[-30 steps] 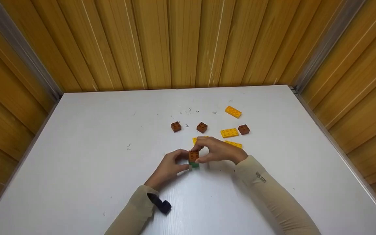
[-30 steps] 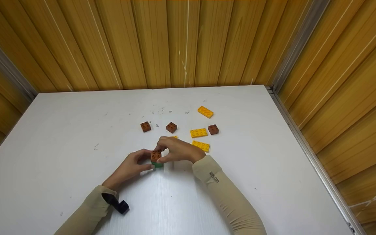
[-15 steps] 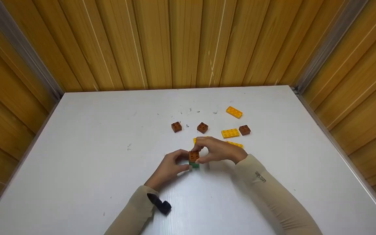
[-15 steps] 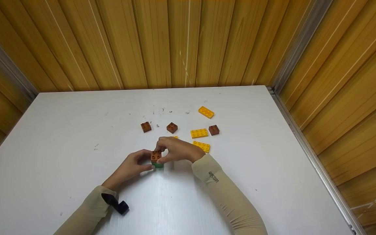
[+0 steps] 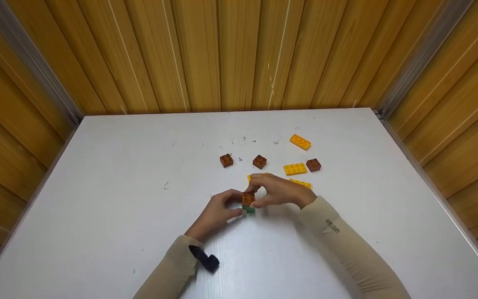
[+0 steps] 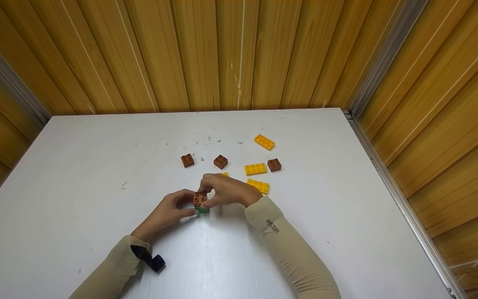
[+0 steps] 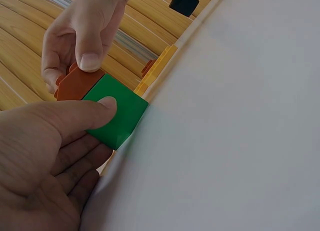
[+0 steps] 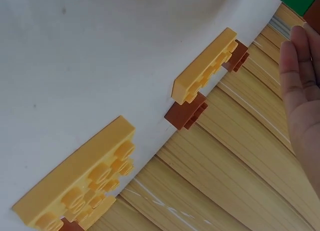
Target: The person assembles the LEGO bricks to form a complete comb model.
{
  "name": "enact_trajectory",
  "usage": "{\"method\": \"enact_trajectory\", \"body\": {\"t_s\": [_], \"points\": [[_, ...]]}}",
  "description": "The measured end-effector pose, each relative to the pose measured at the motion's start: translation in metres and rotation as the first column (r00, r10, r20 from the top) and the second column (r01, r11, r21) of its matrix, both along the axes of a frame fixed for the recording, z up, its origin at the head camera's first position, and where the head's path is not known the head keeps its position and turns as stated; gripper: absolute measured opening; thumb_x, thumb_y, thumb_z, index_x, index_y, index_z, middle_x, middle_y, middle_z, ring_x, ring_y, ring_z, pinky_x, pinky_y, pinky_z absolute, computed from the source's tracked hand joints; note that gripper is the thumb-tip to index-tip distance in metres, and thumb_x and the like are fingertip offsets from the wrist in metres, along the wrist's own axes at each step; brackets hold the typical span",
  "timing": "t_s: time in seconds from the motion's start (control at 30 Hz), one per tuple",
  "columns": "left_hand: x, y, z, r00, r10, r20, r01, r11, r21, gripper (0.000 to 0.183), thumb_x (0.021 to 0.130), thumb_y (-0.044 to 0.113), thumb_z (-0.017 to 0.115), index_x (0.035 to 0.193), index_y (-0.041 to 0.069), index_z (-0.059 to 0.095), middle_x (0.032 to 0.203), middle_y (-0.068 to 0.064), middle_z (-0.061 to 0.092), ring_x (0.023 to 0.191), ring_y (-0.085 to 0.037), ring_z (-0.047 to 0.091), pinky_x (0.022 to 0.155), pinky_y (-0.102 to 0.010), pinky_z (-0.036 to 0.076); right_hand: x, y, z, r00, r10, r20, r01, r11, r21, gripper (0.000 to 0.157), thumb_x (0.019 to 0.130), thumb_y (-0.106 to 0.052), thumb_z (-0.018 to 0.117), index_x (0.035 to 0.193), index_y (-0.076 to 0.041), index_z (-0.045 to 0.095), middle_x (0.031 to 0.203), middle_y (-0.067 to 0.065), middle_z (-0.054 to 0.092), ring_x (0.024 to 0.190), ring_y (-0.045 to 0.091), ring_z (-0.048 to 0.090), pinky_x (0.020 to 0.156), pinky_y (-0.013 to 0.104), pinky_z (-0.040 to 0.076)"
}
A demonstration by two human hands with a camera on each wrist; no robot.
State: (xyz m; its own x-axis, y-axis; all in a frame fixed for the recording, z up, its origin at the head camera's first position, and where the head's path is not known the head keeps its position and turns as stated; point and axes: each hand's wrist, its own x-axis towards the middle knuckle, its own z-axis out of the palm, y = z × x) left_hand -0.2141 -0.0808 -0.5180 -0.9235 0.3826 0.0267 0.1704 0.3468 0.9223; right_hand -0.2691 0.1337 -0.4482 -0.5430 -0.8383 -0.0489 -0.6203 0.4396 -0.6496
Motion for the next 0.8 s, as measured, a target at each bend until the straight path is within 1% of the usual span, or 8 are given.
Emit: {"method": "enact_trajectory", "body": {"t_s": [0.2,0.53,0.8], "points": [[-0.0001,-0.0001,0.0000,1.000,-0.007,-0.025,0.007,1.000,0.001,0.038,0.084,0.010,0.072,0.120,0.015,0.063,0.116,0.000,0.067,0.113,-0.017,0.060,0.102,-0.040,0.044,0.0002,0.0004,0.0012,1.000,-0.005,0.006,0.005,1.000,0.003,0.020,0.084,-0.014,0.074,0.100,-0.009,0.064,0.104,0.003,0.062,0.102,0.018,0.060,0.093,0.043,0.051],[-0.0003,-0.0022,-0.0028,1.000,-0.010,-0.022,0.010,1.000,0.013,0.036,0.084,0.012,0.072,0.119,0.016,0.063,0.116,0.001,0.067,0.113,-0.017,0.059,0.101,-0.040,0.044,0.0009,0.0011,-0.0038,1.000,0.003,-0.017,-0.003,1.000,-0.017,0.021,0.084,-0.016,0.074,0.101,-0.009,0.062,0.106,0.003,0.061,0.103,0.019,0.060,0.093,0.043,0.050],[-0.0014,-0.0010,-0.0024,1.000,-0.004,-0.017,0.004,1.000,0.017,0.036,0.083,0.012,0.073,0.118,0.017,0.064,0.115,0.003,0.067,0.113,-0.016,0.059,0.103,-0.039,0.043,0.0027,0.0037,-0.0039,0.999,-0.020,0.044,0.022,0.999,-0.028,0.022,0.086,-0.018,0.071,0.105,-0.011,0.061,0.109,0.004,0.059,0.106,0.021,0.061,0.095,0.044,0.050]]}}
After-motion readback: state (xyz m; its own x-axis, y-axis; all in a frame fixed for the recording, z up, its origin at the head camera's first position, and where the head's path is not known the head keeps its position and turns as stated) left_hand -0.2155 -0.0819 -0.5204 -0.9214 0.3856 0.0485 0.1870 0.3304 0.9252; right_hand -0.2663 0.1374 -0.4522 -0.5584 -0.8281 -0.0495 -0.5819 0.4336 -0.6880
